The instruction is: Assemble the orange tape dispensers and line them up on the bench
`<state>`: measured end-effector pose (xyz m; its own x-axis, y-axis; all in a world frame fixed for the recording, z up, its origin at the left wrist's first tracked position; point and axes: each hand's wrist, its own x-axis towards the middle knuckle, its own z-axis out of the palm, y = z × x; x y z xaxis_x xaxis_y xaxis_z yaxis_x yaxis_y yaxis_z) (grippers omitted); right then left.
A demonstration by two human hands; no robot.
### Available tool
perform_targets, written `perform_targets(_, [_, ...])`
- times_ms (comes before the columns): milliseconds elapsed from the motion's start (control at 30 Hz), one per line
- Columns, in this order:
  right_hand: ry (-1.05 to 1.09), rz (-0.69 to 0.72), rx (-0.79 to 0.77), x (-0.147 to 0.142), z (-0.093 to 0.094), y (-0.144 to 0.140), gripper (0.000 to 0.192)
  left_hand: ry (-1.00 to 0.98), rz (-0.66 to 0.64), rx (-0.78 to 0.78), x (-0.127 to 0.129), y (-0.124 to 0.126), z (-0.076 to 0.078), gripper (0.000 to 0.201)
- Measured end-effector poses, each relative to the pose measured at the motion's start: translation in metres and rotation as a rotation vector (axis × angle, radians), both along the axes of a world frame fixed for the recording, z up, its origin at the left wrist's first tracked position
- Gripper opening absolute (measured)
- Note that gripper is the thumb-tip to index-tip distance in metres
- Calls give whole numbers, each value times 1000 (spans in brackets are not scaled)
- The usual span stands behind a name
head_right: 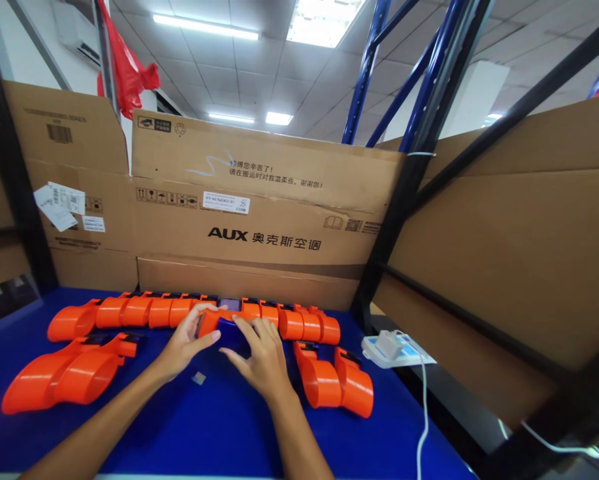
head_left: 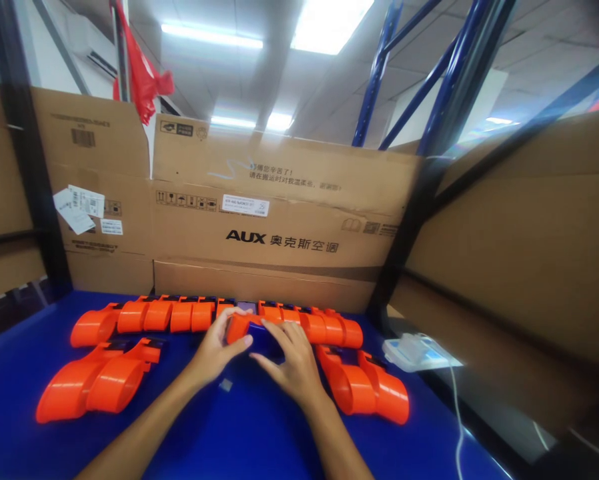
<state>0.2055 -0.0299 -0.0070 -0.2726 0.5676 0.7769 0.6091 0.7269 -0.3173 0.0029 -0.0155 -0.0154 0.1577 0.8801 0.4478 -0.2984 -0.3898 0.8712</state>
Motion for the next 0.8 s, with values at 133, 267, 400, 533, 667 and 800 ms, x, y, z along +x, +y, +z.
perform_targets(133, [-74,-25,72,1,-4,3,61,45,75,6,1,2,-3,42])
perform_targets(267, [-93,-25,96,1,-6,3,64,70,80,44,-1,2,-3,40])
perform_targets(400, [-84,-24,97,1,-7,3,64,81,82,43,-1,1,0,38])
perform_targets(533, [-70,-15,89,0,-6,3,65,56,106,43,-1,1,1,36])
perform_targets(667, [-53,-5,82,-1,-6,3,65,67,132,56,-1,1,0,35])
perform_targets(800, [-17,6,57,-2,-5,1,65,61,139,44,0,1,-3,36])
